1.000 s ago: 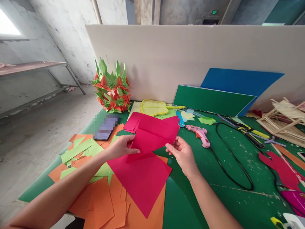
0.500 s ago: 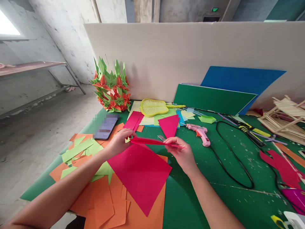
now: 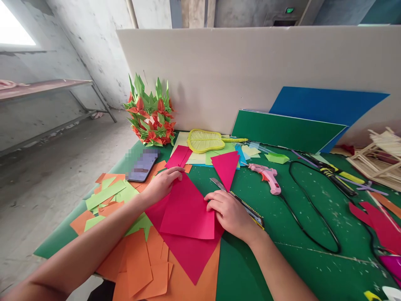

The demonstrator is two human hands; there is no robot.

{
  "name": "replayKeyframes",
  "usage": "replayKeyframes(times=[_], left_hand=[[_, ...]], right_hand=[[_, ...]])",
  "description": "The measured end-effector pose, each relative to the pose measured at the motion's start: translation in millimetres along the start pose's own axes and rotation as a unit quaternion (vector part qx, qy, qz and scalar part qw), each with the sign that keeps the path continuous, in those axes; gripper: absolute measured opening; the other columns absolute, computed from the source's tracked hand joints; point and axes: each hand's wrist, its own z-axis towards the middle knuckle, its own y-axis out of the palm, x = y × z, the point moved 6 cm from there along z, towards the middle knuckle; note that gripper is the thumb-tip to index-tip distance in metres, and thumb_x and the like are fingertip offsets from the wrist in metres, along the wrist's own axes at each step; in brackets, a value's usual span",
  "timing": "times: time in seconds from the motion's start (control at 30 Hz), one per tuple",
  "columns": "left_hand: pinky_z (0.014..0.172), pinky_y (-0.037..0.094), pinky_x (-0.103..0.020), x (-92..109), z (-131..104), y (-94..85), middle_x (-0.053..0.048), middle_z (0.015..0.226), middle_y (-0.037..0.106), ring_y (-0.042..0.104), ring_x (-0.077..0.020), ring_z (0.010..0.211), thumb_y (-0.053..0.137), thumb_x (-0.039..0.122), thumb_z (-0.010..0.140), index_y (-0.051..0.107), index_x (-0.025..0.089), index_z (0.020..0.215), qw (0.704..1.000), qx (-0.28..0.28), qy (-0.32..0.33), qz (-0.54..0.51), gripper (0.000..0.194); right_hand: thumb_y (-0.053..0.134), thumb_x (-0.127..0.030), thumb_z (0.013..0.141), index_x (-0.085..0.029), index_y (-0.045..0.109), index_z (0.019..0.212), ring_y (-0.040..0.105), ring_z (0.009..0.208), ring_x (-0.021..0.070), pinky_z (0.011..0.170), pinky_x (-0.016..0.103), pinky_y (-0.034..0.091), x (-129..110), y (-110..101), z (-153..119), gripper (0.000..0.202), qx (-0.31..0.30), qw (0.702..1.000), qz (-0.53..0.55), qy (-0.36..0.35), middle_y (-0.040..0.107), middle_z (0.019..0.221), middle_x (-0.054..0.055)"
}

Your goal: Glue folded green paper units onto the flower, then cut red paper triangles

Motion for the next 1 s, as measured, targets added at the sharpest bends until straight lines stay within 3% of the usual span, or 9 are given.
replayKeyframes(times=[0.17, 0.37, 0.57, 0.7, 0.87, 1.0], left_hand=[[0.101, 0.044, -0.033, -1, -1, 10.7, -0.007, 0.142, 0.047, 0.053, -0.0203, 0.122, 0.033, -0.005, 0.077, 0.061, 0.018, 0.113, 0.999, -0.030, 0.019, 0.021, 0.051], [0.104, 0.040, -0.047, 6, -1, 15.4, -0.009, 0.136, 0.054, 0.048, -0.0292, 0.123, 0.043, 0.008, 0.086, 0.066, 0.019, 0.112, 0.993, -0.047, 0.061, 0.087, 0.036], [0.104, 0.042, -0.036, 19, -3, 22.5, -0.006, 0.131, 0.058, 0.053, -0.0190, 0.119, 0.036, -0.003, 0.083, 0.061, 0.022, 0.120, 0.988, -0.109, 0.105, -0.019, 0.051], [0.102, 0.042, -0.036, 24, -4, 22.8, -0.007, 0.129, 0.058, 0.054, -0.0201, 0.117, 0.036, 0.011, 0.093, 0.060, 0.022, 0.121, 0.987, -0.121, 0.105, -0.032, 0.039], [0.099, 0.043, -0.042, 31, -7, 21.5, -0.009, 0.132, 0.052, 0.051, -0.0268, 0.116, 0.048, 0.038, 0.094, 0.058, 0.028, 0.127, 0.985, -0.130, 0.113, 0.011, 0.036], [0.103, 0.038, -0.044, 36, -9, 22.0, -0.005, 0.143, 0.047, 0.048, -0.0277, 0.117, 0.047, 0.040, 0.094, 0.051, 0.030, 0.134, 0.980, -0.157, 0.121, 0.028, 0.042]], right_hand=[[0.041, 0.003, 0.080, -0.024, 0.064, 0.090, 0.059, 0.107, 0.0210, 0.092, 0.041, 0.047, 6, 3, -1, 0.037, -0.027, 0.999, -0.021, 0.021, 0.067, 0.111, 0.003], [0.046, -0.004, 0.082, -0.023, 0.063, 0.094, 0.059, 0.109, 0.0214, 0.096, 0.042, 0.044, 3, 0, -1, 0.029, -0.047, 0.998, -0.027, 0.011, 0.068, 0.111, 0.004], [0.053, -0.006, 0.072, -0.023, 0.064, 0.097, 0.058, 0.111, 0.0241, 0.098, 0.044, 0.042, 0, -3, -3, 0.033, -0.052, 0.999, -0.012, 0.005, 0.068, 0.114, 0.006], [0.054, -0.006, 0.073, -0.023, 0.067, 0.094, 0.059, 0.106, 0.0237, 0.094, 0.043, 0.044, 0, -5, -2, 0.030, -0.041, 0.999, -0.020, -0.009, 0.068, 0.108, 0.006], [0.051, -0.012, 0.087, -0.023, 0.070, 0.090, 0.061, 0.087, 0.0210, 0.077, 0.037, 0.048, -1, -4, -3, 0.022, -0.045, 0.997, -0.035, -0.052, 0.070, 0.092, 0.006], [0.051, -0.020, 0.092, -0.024, 0.070, 0.093, 0.061, 0.085, 0.0203, 0.073, 0.035, 0.048, 2, -3, -5, 0.020, -0.068, 0.997, -0.022, -0.037, 0.070, 0.093, 0.006]])
